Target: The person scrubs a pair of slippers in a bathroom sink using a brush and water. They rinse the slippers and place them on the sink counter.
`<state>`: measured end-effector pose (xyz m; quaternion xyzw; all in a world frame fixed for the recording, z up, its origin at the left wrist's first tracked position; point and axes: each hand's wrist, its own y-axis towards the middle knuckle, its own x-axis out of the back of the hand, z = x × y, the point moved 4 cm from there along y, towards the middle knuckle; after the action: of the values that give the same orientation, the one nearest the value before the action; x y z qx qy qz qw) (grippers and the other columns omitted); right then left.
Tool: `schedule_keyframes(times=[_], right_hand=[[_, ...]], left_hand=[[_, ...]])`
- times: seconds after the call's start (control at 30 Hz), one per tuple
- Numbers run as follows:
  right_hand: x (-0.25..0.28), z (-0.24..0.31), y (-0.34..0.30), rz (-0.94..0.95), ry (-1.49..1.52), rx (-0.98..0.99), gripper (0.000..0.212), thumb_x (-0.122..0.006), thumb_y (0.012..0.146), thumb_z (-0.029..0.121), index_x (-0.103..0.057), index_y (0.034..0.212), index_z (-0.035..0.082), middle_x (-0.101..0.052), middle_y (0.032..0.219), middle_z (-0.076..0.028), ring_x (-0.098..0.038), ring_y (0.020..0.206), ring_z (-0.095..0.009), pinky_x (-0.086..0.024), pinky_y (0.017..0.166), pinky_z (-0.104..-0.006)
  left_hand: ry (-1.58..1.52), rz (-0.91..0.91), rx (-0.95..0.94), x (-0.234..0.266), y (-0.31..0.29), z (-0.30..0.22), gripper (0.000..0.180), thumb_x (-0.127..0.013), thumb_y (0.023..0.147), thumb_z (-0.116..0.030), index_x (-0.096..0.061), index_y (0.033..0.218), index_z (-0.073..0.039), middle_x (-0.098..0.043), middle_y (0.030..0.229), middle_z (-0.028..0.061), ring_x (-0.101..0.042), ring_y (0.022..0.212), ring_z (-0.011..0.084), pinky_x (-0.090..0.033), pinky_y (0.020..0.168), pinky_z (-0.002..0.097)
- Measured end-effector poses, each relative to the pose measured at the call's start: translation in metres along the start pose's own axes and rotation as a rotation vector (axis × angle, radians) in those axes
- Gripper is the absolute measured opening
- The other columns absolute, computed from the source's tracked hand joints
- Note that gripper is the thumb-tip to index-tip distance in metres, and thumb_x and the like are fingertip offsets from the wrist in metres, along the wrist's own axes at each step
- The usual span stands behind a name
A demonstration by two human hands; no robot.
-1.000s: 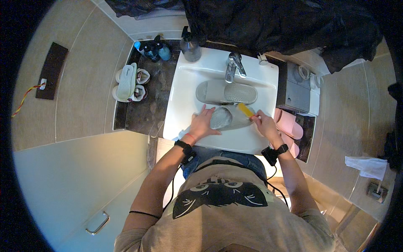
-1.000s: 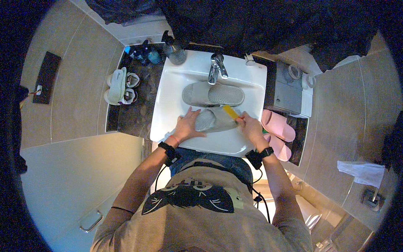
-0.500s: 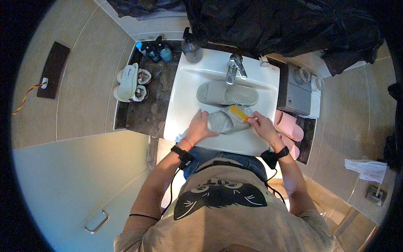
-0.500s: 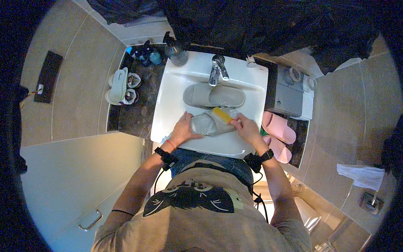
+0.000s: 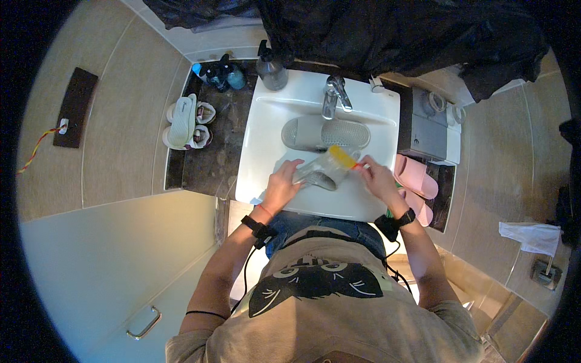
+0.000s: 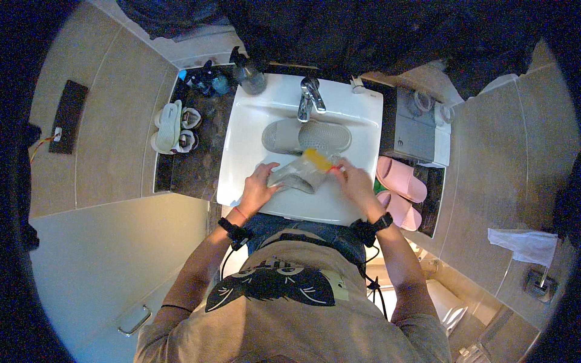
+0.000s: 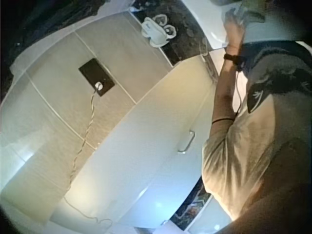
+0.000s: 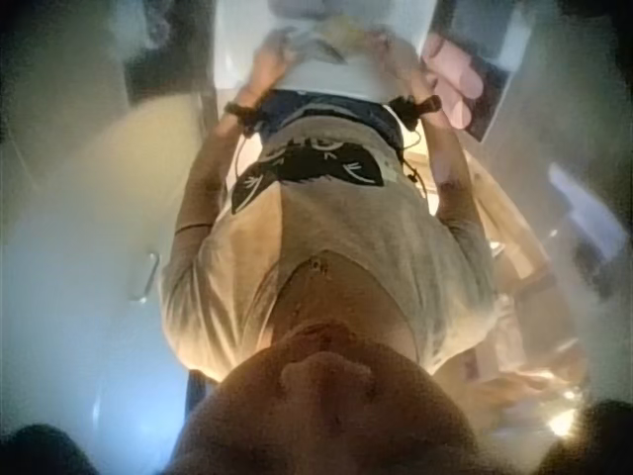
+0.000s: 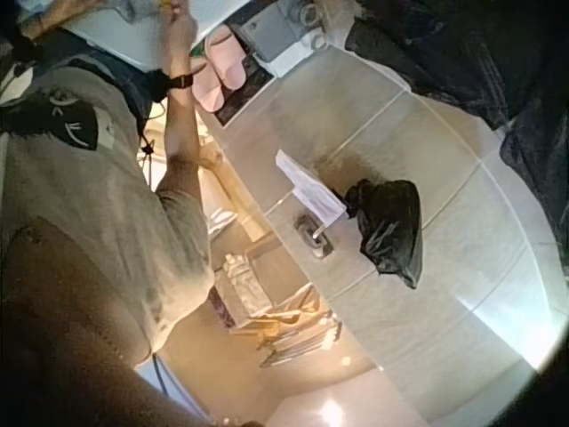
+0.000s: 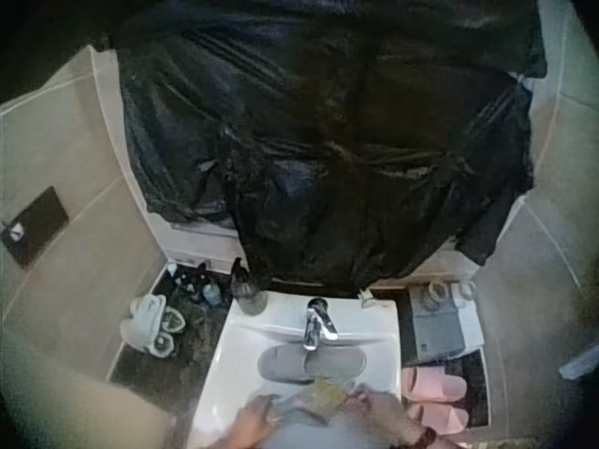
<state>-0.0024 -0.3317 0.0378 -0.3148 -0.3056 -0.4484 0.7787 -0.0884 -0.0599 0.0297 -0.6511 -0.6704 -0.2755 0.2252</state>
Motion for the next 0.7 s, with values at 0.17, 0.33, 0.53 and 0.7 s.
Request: schedule_keyframes(times=[0.17,0.33,0.53,0.7], right_hand=[[-0.003,0.016,0.000,0.049,-0.021,0.015,0.033,-0.055,0.097,0.043,-0.057,0.107,0.012,-0.068,0.074,-0.017,-0.066,0.069,-0.041,-0.051,0.062,-0.0511],[-0.005,0.021,0.002,0.169,-0.061,0.013,0.033,-0.056,0.096,0.043,-0.057,0.108,0.013,-0.069,0.075,-0.017,-0.066,0.070,-0.041,-0.050,0.063,-0.0508],[0.003,0.003,0.009,-0.061,-0.048,0.033,0.024,-0.059,0.096,0.030,-0.058,0.104,0.007,-0.066,0.070,-0.017,-0.065,0.065,-0.037,-0.048,0.057,-0.0456],[-0.027,0.084,-0.006,0.139,-0.049,0.258,0.027,-0.058,0.096,0.035,-0.058,0.105,0.009,-0.066,0.071,-0.018,-0.066,0.069,-0.040,-0.049,0.058,-0.0484]], left_hand=[[-0.010,-0.019,-0.040,-0.001,-0.005,0.002,0.044,-0.074,0.073,-0.006,-0.061,0.115,-0.010,-0.059,0.100,0.0133,-0.063,0.088,0.0361,-0.054,0.073,0.0420],[0.000,-0.022,-0.033,0.001,-0.010,0.005,0.042,-0.072,0.073,-0.003,-0.062,0.113,-0.009,-0.060,0.101,0.0142,-0.063,0.089,0.0376,-0.054,0.075,0.0429],[-0.068,-0.002,0.116,0.009,-0.025,0.019,0.039,-0.070,0.077,-0.008,-0.062,0.115,-0.006,-0.067,0.100,0.0191,-0.066,0.091,0.0388,-0.055,0.077,0.0431],[-0.006,0.043,0.181,0.004,-0.031,0.027,0.037,-0.073,0.080,-0.015,-0.064,0.115,-0.005,-0.069,0.092,0.0218,-0.067,0.085,0.0389,-0.055,0.076,0.0437]])
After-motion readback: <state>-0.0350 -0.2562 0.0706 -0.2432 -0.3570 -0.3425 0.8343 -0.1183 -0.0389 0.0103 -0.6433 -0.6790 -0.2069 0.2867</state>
